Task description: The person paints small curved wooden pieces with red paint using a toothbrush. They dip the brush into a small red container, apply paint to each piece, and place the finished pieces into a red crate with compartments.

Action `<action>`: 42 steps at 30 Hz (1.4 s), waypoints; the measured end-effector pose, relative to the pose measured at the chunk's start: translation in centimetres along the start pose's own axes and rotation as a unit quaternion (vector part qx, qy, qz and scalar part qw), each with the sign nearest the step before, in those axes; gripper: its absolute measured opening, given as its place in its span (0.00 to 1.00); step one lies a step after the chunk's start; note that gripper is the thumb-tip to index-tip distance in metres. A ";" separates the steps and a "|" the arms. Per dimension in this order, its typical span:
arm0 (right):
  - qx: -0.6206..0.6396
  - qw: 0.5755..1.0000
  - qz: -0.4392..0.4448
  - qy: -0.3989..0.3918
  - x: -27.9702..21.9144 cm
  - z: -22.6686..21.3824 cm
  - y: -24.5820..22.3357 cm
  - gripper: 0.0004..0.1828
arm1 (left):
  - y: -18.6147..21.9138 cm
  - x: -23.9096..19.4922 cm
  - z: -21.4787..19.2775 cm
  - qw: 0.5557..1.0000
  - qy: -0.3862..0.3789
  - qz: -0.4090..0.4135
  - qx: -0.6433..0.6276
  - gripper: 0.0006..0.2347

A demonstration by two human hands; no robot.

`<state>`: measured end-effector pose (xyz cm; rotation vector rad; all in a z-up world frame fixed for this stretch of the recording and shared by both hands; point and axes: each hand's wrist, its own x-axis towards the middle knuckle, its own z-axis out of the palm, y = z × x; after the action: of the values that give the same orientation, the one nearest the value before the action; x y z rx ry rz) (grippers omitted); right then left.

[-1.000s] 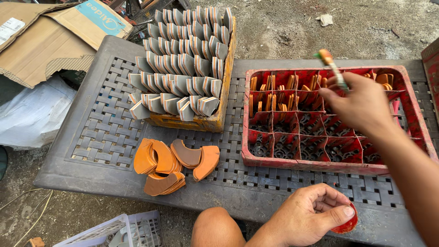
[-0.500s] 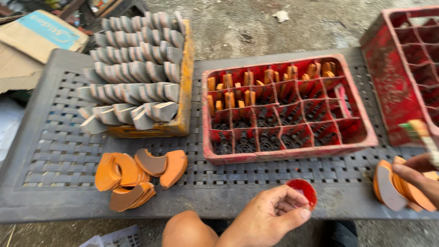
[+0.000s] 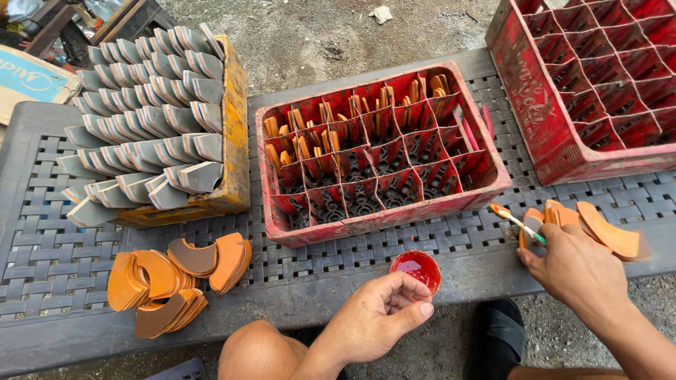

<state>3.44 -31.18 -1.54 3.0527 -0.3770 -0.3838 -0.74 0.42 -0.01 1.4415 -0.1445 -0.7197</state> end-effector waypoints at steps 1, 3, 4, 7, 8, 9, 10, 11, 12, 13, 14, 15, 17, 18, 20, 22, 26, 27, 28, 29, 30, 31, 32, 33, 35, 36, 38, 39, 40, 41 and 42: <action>0.003 1.000 0.005 -0.004 0.1 0.0 0.1 0.30 | 0.0 0.1 0.0 1.000 -0.004 -0.004 0.011 0.13; 0.007 1.000 0.012 -0.013 0.3 0.2 0.4 0.30 | -0.1 0.3 0.2 0.999 -0.011 -0.012 0.032 0.13; 0.010 1.000 0.011 -0.014 0.4 0.2 0.5 0.30 | -0.1 0.3 0.3 0.999 -0.011 -0.014 0.033 0.14; 0.019 0.999 0.010 -0.026 0.5 0.3 0.3 0.30 | -0.1 0.3 0.5 0.999 -0.010 -0.018 0.038 0.14; 0.022 0.999 0.014 -0.034 0.6 0.3 0.3 0.31 | -0.1 0.3 0.6 0.999 -0.009 -0.016 0.042 0.15; 0.024 0.999 0.017 -0.042 0.6 0.2 0.3 0.32 | -0.1 0.3 0.6 0.999 -0.009 -0.014 0.045 0.15; 0.025 0.999 0.021 -0.040 0.6 0.2 0.3 0.31 | -0.1 0.3 0.6 0.999 -0.010 -0.015 0.045 0.15; 0.026 0.999 0.024 -0.038 0.6 0.2 0.3 0.31 | -0.1 0.3 0.6 0.999 -0.012 -0.015 0.045 0.15; 0.027 0.999 0.027 -0.037 0.6 0.2 0.3 0.31 | -0.1 0.3 0.6 0.999 -0.013 -0.016 0.044 0.16; 0.026 0.998 0.027 -0.041 0.6 0.2 0.3 0.30 | 0.0 0.2 0.6 0.999 -0.013 -0.019 0.043 0.16; 0.026 0.998 0.026 -0.044 0.6 0.3 0.3 0.30 | 0.0 0.2 0.5 0.999 -0.013 -0.021 0.042 0.16; 0.025 0.998 0.026 -0.047 0.6 0.3 0.2 0.30 | 0.1 0.2 0.5 0.999 -0.013 -0.024 0.042 0.16; 0.036 0.998 0.024 -0.044 0.6 0.3 0.0 0.30 | 0.2 0.1 0.5 0.999 -0.018 -0.023 0.041 0.16; 0.042 0.998 0.022 -0.043 0.7 0.2 -0.1 0.30 | 0.2 0.1 0.4 0.999 -0.019 -0.022 0.041 0.16; 0.050 0.997 0.032 -0.045 0.7 -0.1 -0.5 0.33 | 0.2 0.1 0.5 0.999 -0.018 -0.021 0.046 0.16; 0.066 0.996 0.044 -0.050 0.4 -0.5 -0.6 0.35 | 0.0 0.1 0.7 0.999 -0.016 -0.023 0.047 0.17; 0.332 0.938 0.011 -0.103 -1.6 -2.5 -0.4 0.35 | -0.1 -0.1 1.5 1.000 -0.022 0.020 0.006 0.18; 0.446 0.886 -0.014 -0.125 -2.3 -2.8 -0.5 0.36 | -0.2 0.1 1.9 0.999 -0.027 0.044 -0.015 0.19; 0.478 0.866 -0.033 -0.145 -3.3 -2.7 -1.1 0.34 | -0.3 0.2 2.3 0.996 -0.019 0.077 -0.037 0.20; 0.509 0.844 -0.051 -0.164 -4.1 -2.5 -2.0 0.32 | -0.4 0.2 3.0 0.992 -0.010 0.110 -0.060 0.21; 0.541 0.818 -0.068 -0.183 -4.7 -2.2 -2.9 0.30 | -0.6 0.3 3.4 0.987 -0.004 0.141 -0.081 0.23; 0.529 0.830 -0.059 -0.165 -4.9 -1.9 -3.9 0.28 | -0.8 0.3 3.6 0.987 -0.006 0.131 -0.097 0.20; 0.517 0.842 -0.051 -0.148 -5.0 -1.7 -5.2 0.26 | -0.9 0.3 3.8 0.986 -0.006 0.122 -0.114 0.17; 0.505 0.852 -0.043 -0.131 -5.1 -1.5 -6.4 0.24 | -1.0 0.3 3.7 0.985 -0.007 0.113 -0.131 0.15; 0.526 0.838 -0.034 -0.145 -4.7 -1.6 -7.5 0.21 | -1.3 0.3 3.2 0.983 0.031 0.118 -0.136 0.13; 0.534 0.831 -0.031 -0.151 -4.3 -2.0 -7.6 0.20 | -1.4 0.5 3.1 0.981 0.050 0.123 -0.140 0.12; 0.564 0.815 -0.033 -0.131 -3.6 -3.0 -7.6 0.15 | -1.2 0.4 2.4 0.979 0.069 0.109 -0.157 0.11; 0.580 0.805 -0.037 -0.120 -3.2 -3.6 -7.6 0.13 | -0.9 0.4 1.8 0.978 0.080 0.104 -0.164 0.11; 0.584 0.805 -0.039 -0.096 -2.9 -4.1 -7.6 0.12 | -0.7 0.3 1.4 0.978 0.091 0.107 -0.156 0.12; 0.588 0.805 -0.040 -0.073 -2.6 -4.5 -7.5 0.11 | -0.5 0.2 1.0 0.978 0.102 0.111 -0.147 0.12; 0.591 0.804 -0.040 -0.049 -2.6 -4.7 -7.4 0.11 | -0.3 0.2 0.7 0.978 0.111 0.113 -0.139 0.12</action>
<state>3.95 -23.31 3.14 4.2909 -0.7099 -0.4098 -1.06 -0.30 -0.22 1.2028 -0.0320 -0.3727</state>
